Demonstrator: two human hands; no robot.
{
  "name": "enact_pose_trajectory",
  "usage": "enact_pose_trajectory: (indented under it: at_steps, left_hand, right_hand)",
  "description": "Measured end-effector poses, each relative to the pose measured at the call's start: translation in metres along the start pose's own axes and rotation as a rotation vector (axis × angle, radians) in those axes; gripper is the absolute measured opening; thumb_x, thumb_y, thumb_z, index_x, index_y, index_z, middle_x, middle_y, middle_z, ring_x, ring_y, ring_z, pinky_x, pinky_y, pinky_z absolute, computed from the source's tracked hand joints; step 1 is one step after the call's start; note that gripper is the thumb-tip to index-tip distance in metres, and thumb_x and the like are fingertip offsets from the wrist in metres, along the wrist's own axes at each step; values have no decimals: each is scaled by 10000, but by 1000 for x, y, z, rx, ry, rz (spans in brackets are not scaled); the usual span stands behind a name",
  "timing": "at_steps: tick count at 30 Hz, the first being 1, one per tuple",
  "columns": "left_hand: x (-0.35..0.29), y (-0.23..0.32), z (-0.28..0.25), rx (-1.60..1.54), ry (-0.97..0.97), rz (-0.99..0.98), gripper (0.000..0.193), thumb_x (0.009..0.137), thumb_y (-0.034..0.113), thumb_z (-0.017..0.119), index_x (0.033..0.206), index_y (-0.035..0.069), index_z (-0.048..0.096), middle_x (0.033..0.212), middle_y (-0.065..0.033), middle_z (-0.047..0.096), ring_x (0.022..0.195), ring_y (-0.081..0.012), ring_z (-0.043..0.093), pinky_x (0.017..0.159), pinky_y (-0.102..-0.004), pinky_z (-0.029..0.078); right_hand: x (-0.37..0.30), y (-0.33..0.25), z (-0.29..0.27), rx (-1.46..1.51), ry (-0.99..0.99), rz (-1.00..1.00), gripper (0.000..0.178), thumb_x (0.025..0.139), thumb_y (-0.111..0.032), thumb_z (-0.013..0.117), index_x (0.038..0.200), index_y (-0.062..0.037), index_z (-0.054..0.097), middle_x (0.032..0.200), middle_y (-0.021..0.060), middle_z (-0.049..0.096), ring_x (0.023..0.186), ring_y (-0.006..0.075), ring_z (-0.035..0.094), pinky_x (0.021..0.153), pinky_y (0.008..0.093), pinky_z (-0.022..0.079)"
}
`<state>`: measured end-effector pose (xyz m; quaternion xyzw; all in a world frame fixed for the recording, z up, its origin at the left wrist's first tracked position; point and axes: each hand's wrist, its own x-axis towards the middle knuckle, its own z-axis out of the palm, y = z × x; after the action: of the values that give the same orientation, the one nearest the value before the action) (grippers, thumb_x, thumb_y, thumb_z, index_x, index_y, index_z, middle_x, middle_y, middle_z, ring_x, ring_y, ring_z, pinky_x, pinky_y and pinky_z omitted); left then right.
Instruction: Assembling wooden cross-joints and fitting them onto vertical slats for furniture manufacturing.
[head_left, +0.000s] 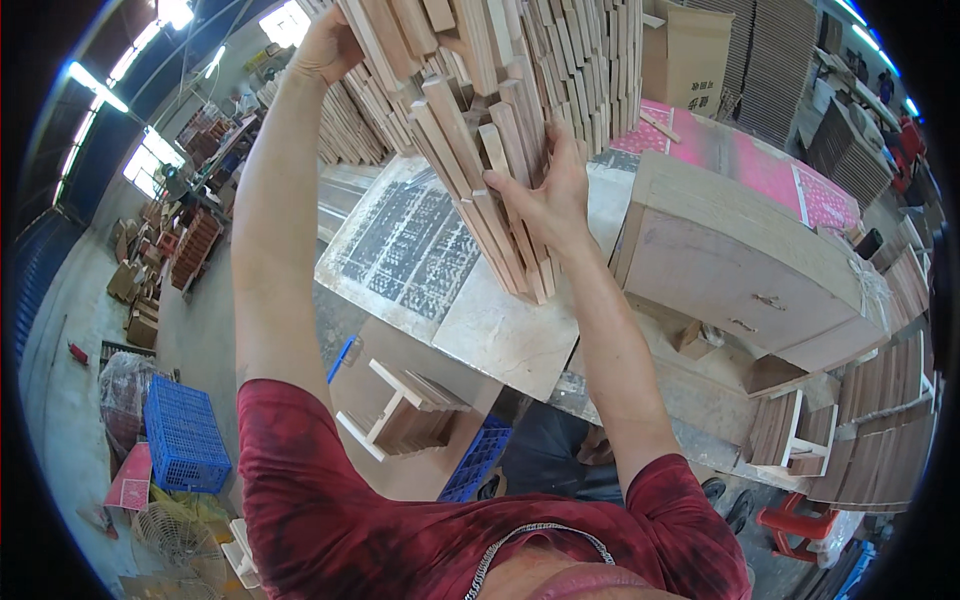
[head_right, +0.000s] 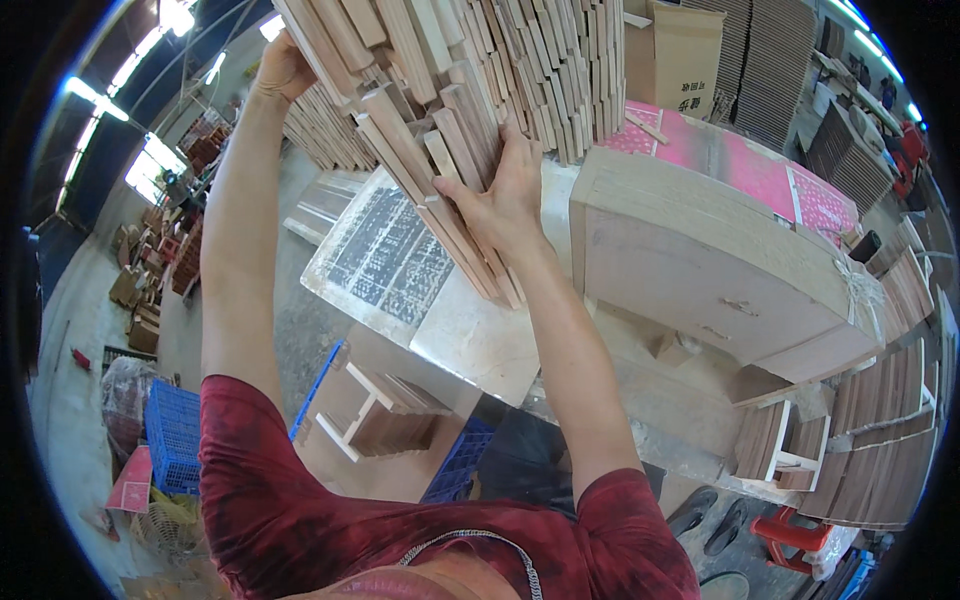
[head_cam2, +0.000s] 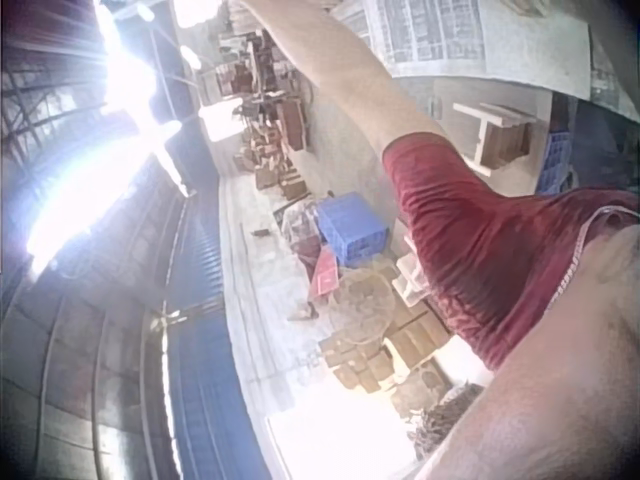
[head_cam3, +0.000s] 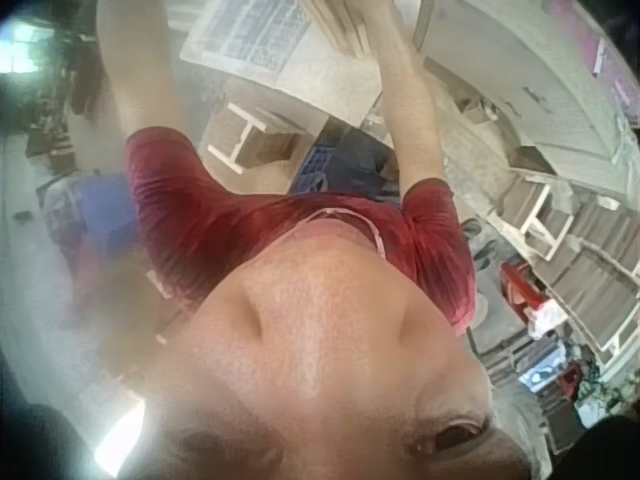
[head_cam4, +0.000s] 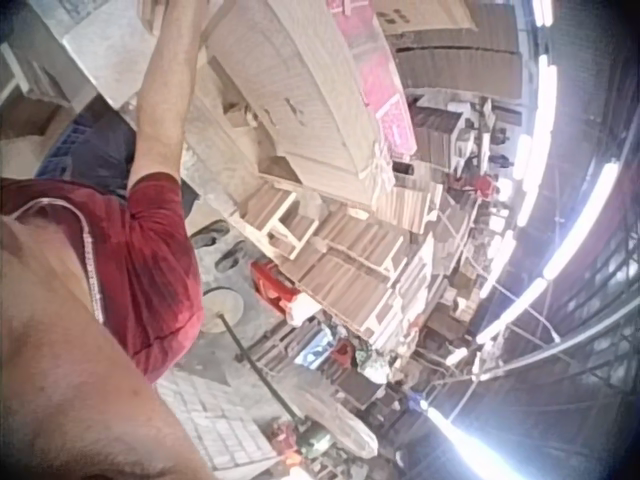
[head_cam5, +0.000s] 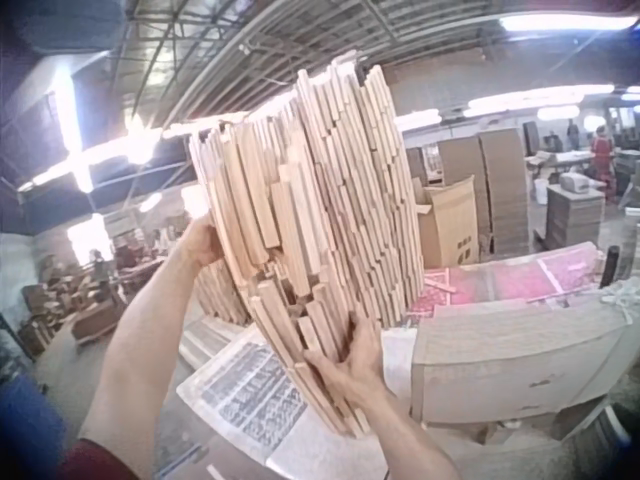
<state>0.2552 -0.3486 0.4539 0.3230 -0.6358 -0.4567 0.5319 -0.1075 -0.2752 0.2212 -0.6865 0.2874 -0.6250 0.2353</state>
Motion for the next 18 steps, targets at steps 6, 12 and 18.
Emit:
enact_pose_trajectory:
  at_steps: [6,12,18]
  left_hand:
    - [-9,-35,-24,-146,119,38,584,857,346,678,1347,41,589,1290,-148,663,1180,-329,646,1027,-549,519]
    - [-21,-55,1,-349,-55,28,614,862,388,672,1357,34,585,1296,-162,660,1185,-339,645,1026,-555,522]
    - [-17,-59,30,-302,-186,85,661,862,456,658,1360,27,585,1288,-174,663,1185,-353,647,1013,-558,534]
  right_hand:
    - [1,-14,1,5,-21,52,1007,684,-352,918,1382,135,380,1245,276,482,1171,393,498,1012,440,450]
    - [-2,-8,-1,1,31,13,1029,698,-349,929,1399,152,368,1275,278,525,1217,388,555,1051,438,457]
    - [-2,-15,-3,-25,-20,62,1000,643,-314,951,1351,133,405,1215,260,492,1134,385,530,989,433,476]
